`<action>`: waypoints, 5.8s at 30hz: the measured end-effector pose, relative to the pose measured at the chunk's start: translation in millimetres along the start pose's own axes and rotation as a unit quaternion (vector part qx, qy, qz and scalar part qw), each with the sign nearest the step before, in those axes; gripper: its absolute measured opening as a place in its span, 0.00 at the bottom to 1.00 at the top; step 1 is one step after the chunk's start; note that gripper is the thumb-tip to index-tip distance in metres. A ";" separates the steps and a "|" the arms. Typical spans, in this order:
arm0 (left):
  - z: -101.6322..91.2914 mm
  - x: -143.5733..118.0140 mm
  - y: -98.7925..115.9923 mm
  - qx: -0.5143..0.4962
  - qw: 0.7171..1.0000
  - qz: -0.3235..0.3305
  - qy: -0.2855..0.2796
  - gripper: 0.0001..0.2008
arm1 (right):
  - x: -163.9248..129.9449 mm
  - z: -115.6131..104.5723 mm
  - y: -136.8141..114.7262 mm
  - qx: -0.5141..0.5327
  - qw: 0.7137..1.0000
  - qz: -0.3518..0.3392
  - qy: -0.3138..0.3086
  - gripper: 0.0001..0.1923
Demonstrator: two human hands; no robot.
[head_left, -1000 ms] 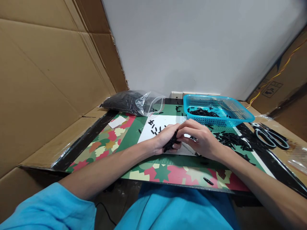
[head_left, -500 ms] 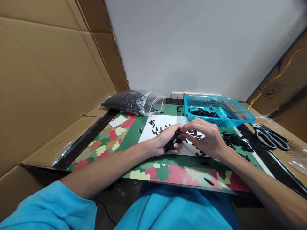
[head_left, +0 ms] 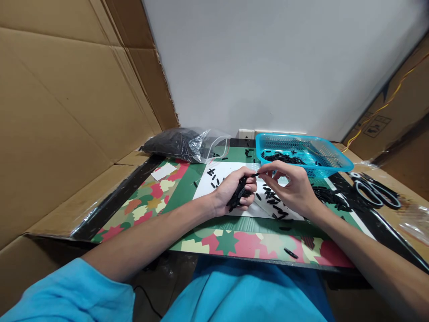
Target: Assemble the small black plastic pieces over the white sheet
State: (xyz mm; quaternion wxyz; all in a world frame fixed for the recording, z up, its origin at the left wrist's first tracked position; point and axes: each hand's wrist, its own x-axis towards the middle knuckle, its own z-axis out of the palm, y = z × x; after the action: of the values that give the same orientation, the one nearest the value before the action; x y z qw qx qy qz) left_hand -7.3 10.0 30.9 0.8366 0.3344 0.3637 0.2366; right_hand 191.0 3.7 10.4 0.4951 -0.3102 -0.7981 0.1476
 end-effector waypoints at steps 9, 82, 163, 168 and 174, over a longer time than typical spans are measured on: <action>0.9 -2.0 1.1 0.028 0.999 0.018 0.000 0.20 | -0.6 1.0 2.5 0.031 0.999 0.023 -0.013 0.04; 4.4 -2.6 1.7 0.027 0.998 0.051 -0.014 0.18 | -1.8 0.9 3.1 -0.060 0.996 -0.059 0.036 0.06; -1.0 2.6 -3.8 0.031 0.998 0.047 -0.021 0.18 | -3.8 5.2 3.1 -0.017 0.999 0.030 0.018 0.03; -3.9 3.6 -4.7 0.038 0.996 0.069 -0.029 0.19 | -4.8 4.8 5.5 -0.025 0.999 0.017 0.019 0.03; -4.4 2.8 -4.5 0.029 0.997 0.061 -0.038 0.19 | -5.0 4.2 9.1 -0.047 0.999 0.004 0.017 0.03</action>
State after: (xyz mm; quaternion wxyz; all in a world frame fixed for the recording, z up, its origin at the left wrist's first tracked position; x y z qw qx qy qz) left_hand -8.2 10.5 24.1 0.8238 0.3888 0.3170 0.2641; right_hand 192.0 7.8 0.1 0.4927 -0.3385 -0.7945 0.1066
